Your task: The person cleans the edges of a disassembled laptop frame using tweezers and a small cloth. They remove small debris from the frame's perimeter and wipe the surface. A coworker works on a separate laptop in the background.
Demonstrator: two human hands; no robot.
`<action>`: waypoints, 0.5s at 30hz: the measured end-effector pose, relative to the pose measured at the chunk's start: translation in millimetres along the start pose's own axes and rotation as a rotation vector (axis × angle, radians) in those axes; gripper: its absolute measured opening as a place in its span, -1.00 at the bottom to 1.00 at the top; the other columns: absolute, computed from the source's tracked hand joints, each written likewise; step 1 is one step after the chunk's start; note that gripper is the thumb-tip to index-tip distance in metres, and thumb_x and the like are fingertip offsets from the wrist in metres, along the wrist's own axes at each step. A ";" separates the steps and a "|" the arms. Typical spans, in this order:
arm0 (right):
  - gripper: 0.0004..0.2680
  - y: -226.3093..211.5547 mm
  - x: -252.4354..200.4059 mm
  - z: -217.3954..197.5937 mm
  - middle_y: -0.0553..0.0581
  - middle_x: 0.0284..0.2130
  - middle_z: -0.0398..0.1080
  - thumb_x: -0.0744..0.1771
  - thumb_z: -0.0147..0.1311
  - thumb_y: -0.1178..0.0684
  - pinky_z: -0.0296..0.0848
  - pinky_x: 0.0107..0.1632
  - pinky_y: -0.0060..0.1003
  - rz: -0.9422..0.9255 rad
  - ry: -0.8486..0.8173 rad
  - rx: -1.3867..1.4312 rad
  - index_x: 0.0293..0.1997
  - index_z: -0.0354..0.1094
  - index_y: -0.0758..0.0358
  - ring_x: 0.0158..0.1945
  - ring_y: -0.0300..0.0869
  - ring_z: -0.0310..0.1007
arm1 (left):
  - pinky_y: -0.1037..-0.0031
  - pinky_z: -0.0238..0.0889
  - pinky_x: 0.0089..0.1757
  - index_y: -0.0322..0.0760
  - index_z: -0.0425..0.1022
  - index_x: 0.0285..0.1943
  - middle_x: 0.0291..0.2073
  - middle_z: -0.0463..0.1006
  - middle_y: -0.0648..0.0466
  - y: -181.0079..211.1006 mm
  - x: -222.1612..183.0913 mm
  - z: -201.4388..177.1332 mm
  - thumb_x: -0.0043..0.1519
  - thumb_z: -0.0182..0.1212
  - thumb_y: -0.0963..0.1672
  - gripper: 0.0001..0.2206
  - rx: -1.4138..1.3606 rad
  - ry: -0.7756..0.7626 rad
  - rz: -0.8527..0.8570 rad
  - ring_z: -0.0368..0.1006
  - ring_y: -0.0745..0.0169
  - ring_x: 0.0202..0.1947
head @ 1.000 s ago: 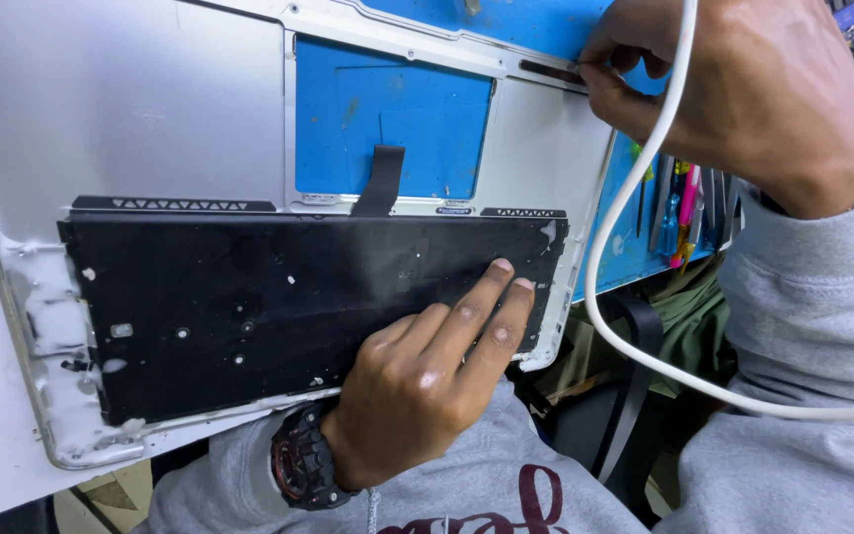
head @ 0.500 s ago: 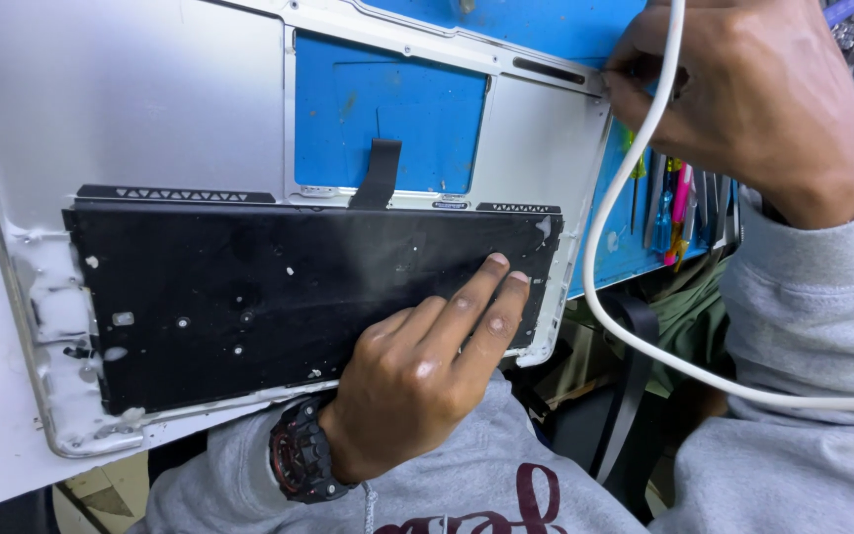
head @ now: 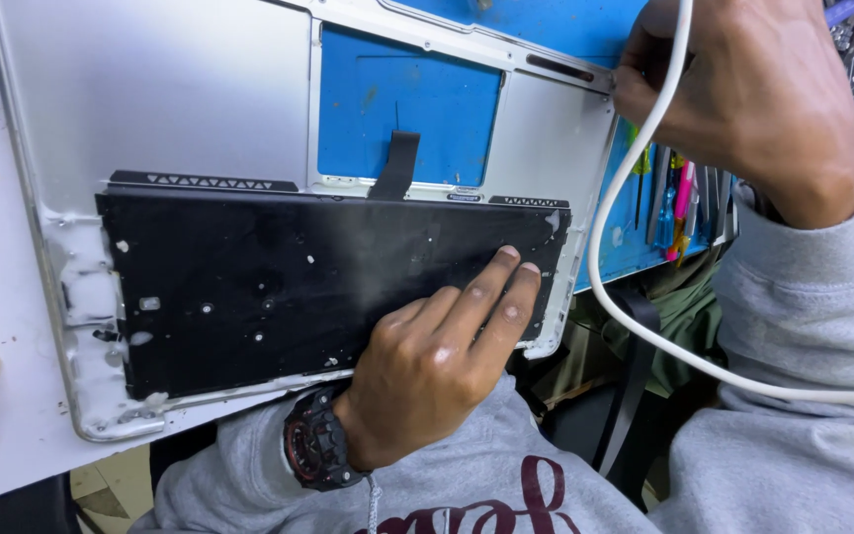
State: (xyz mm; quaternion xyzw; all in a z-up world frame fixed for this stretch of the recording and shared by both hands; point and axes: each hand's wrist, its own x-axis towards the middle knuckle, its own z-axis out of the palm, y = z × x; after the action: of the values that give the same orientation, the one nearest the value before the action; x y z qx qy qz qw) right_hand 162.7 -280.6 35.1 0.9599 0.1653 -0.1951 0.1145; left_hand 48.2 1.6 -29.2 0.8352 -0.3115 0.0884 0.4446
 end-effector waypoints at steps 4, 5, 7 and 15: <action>-0.87 -3.3 3.6 -3.9 0.24 -0.54 0.31 0.36 0.15 0.07 0.14 -0.30 0.03 0.035 -0.003 0.020 -0.35 0.42 0.29 -0.43 0.18 0.23 | 0.55 0.25 -0.46 -0.27 0.60 0.10 0.04 0.67 -0.08 -0.7 -2.0 -1.4 0.41 0.14 -0.24 -0.83 0.014 -0.001 -0.003 0.39 0.34 -0.51; -0.90 -4.1 4.3 -5.1 0.20 -0.53 0.36 0.33 0.15 0.07 0.17 -0.31 0.01 0.083 -0.018 0.070 -0.33 0.45 0.25 -0.43 0.15 0.29 | 0.54 0.26 -0.47 -0.28 0.59 0.11 0.04 0.67 -0.10 -1.1 -2.6 -1.0 0.41 0.13 -0.24 -0.82 0.011 -0.005 0.002 0.39 0.34 -0.51; -0.93 -7.3 2.8 -5.5 0.16 -0.52 0.41 0.31 0.16 0.07 0.21 -0.32 0.00 0.128 -0.037 0.119 -0.31 0.49 0.21 -0.44 0.11 0.34 | 0.54 0.26 -0.47 -0.29 0.59 0.12 0.04 0.66 -0.11 -1.2 -4.6 -1.4 0.41 0.13 -0.24 -0.82 0.006 -0.009 0.002 0.39 0.33 -0.51; -0.90 -3.1 -2.7 3.1 0.20 -0.52 0.40 0.35 0.17 0.22 0.22 -0.39 -0.10 -0.003 0.081 0.100 -0.38 0.44 0.32 -0.52 0.02 0.33 | 0.54 0.27 -0.46 -0.29 0.58 0.12 0.03 0.67 -0.12 -1.1 -3.9 -1.1 0.40 0.13 -0.26 -0.81 -0.001 -0.006 0.013 0.42 0.31 -0.49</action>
State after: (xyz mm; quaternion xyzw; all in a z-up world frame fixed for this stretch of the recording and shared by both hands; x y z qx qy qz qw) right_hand 158.2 -279.4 32.9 0.9713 0.1615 -0.1643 0.0595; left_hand 45.9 4.7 -31.0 0.8331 -0.3183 0.0889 0.4435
